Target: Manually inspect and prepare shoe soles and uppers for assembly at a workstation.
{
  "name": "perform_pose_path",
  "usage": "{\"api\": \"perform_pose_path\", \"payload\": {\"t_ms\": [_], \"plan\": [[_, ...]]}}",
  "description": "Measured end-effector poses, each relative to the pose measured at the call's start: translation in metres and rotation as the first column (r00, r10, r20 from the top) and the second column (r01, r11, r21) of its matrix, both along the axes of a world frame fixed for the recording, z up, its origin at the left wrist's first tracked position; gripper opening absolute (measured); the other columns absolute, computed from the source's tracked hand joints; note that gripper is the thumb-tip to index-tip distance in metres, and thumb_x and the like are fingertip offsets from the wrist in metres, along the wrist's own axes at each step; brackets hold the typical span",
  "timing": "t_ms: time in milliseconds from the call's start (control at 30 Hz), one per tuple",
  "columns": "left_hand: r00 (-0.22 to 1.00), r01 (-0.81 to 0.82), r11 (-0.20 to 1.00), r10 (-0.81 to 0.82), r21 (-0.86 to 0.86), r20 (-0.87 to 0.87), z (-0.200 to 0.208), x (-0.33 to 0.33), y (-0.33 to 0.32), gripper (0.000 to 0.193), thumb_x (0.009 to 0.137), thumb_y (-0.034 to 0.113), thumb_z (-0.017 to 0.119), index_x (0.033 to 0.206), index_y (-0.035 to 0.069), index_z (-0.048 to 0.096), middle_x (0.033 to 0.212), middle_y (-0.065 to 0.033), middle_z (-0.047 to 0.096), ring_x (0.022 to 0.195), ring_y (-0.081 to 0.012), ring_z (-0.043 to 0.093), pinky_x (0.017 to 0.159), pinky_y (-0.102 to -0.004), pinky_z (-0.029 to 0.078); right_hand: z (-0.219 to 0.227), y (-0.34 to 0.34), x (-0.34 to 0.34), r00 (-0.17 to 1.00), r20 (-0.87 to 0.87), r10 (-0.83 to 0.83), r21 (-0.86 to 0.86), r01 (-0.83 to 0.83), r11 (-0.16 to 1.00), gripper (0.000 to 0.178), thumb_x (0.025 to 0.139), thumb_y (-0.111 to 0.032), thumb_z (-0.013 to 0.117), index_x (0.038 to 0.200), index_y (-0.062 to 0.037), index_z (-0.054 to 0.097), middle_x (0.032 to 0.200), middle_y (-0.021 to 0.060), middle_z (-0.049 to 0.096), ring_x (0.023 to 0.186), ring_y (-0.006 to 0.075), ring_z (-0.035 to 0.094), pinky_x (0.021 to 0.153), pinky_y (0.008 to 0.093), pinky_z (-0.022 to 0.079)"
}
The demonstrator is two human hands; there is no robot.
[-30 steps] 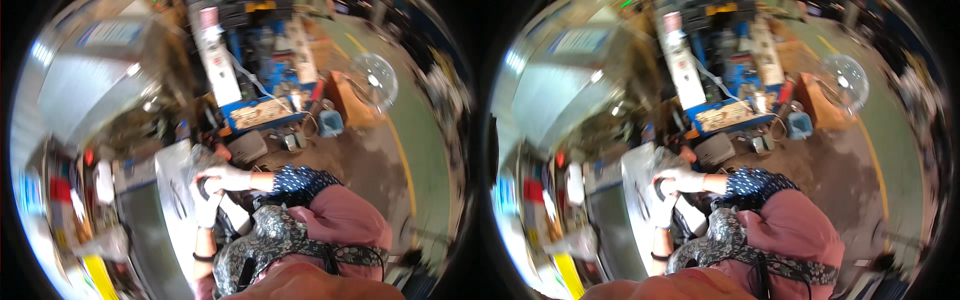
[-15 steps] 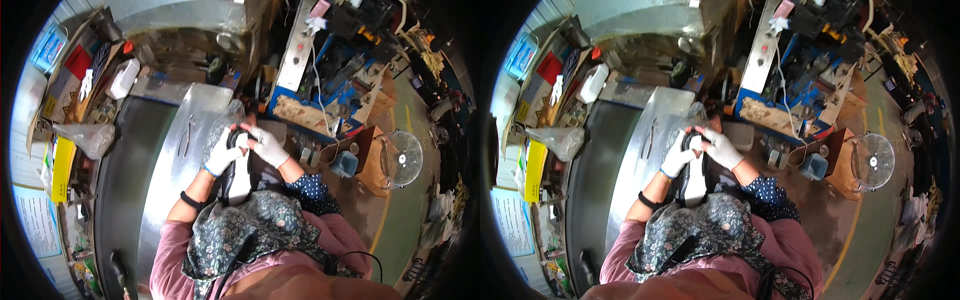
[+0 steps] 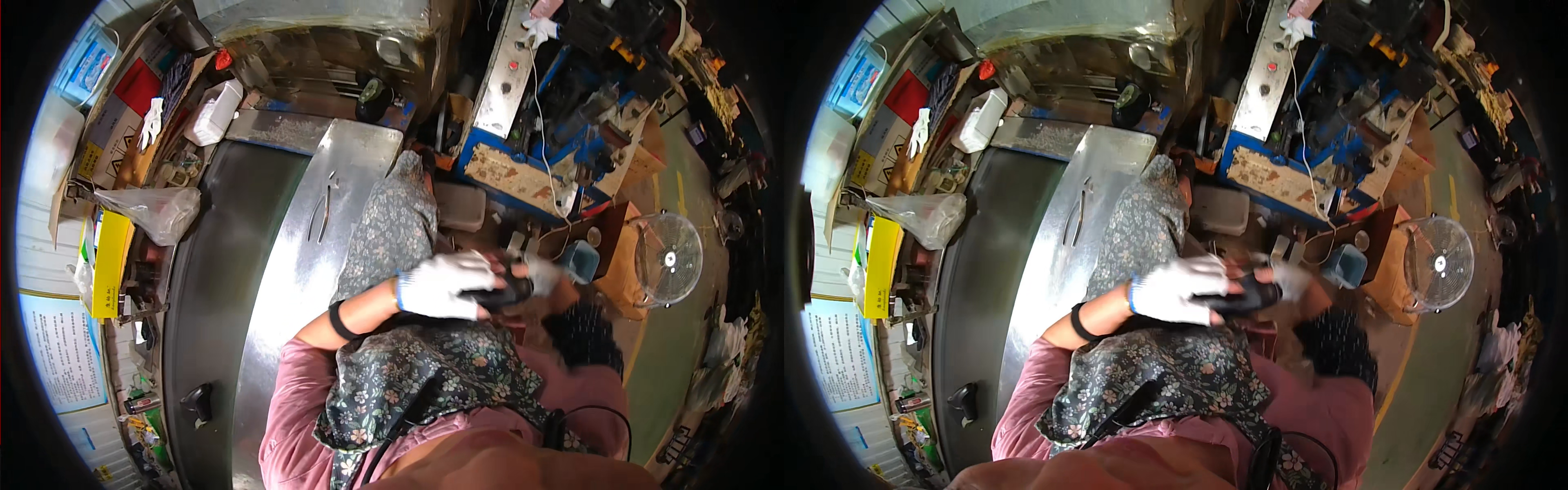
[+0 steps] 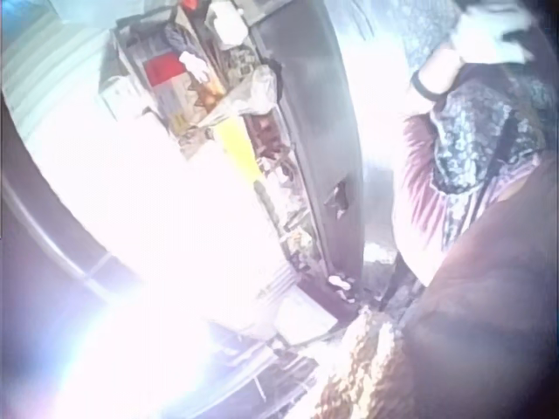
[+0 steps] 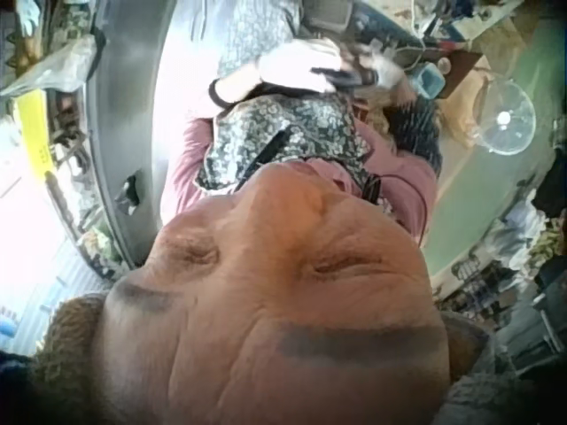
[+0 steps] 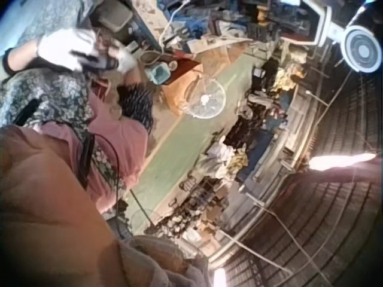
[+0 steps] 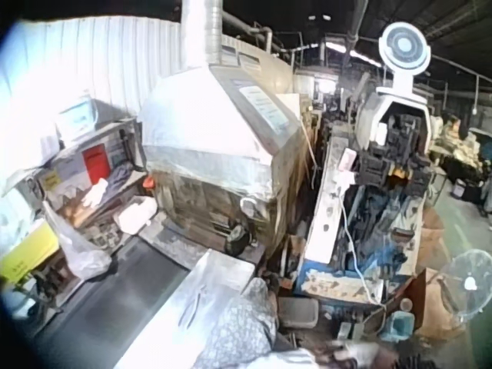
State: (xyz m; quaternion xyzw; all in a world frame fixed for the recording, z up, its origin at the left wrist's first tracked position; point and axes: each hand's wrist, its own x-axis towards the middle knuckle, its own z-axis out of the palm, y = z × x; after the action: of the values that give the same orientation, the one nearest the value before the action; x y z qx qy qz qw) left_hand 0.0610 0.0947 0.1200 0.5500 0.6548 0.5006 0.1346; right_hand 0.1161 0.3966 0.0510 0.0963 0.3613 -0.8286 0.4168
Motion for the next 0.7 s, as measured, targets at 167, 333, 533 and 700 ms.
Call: {"api": "perform_pose_path", "payload": {"t_ms": [167,333,533,700], "plan": [[0.459,-0.877,0.448,0.888,-0.171,-0.022,-0.083,-0.084,-0.101,0.04,0.086,0.021,0.075,0.121,0.005,0.067,0.119,-0.0172,0.069,0.114,-0.0367,0.065,0.098,-0.0452,0.052,-0.034,-0.017,0.048,0.928,0.139,-0.345,0.021,0.346,0.938,0.057,0.102,-0.037,0.052,0.141,0.0048,0.055,0.134,0.0199,0.066,0.111,0.0304,0.071,0.098,0.0446,0.057],[0.332,-0.902,0.039,0.696,-0.429,-0.636,-0.179,-0.111,-0.163,0.054,0.09,0.043,0.064,0.132,0.008,0.063,0.142,-0.0233,0.059,0.139,-0.0469,0.044,0.121,-0.0601,0.024,-0.025,-0.056,-0.034,0.893,0.142,-0.426,-0.243,0.449,0.86,0.054,0.108,-0.036,0.04,0.141,0.003,0.054,0.133,0.0206,0.067,0.11,0.035,0.07,0.089,0.0507,0.06],[0.324,-0.93,0.096,0.671,-0.355,-0.667,-0.195,-0.105,-0.169,0.053,0.096,0.038,0.055,0.137,0.006,0.061,0.149,-0.0244,0.053,0.145,-0.0475,0.039,0.122,-0.0615,0.021,-0.016,-0.121,-0.232,0.589,-0.643,-0.489,0.098,0.697,0.71,0.05,0.1,-0.019,0.064,0.142,0.005,0.054,0.135,0.0174,0.065,0.116,0.0275,0.067,0.101,0.041,0.055],[0.425,-0.863,0.089,0.663,-0.498,-0.617,-0.167,-0.109,-0.169,0.054,0.099,0.039,0.051,0.141,0.005,0.059,0.149,-0.0243,0.053,0.144,-0.0474,0.04,0.122,-0.059,0.024,-0.034,-0.207,-0.352,0.825,-0.229,-0.516,-0.289,0.449,0.846,0.039,0.098,-0.017,0.064,0.135,-0.0035,0.062,0.135,0.0127,0.067,0.12,0.0298,0.064,0.103,0.0503,0.051]]}}
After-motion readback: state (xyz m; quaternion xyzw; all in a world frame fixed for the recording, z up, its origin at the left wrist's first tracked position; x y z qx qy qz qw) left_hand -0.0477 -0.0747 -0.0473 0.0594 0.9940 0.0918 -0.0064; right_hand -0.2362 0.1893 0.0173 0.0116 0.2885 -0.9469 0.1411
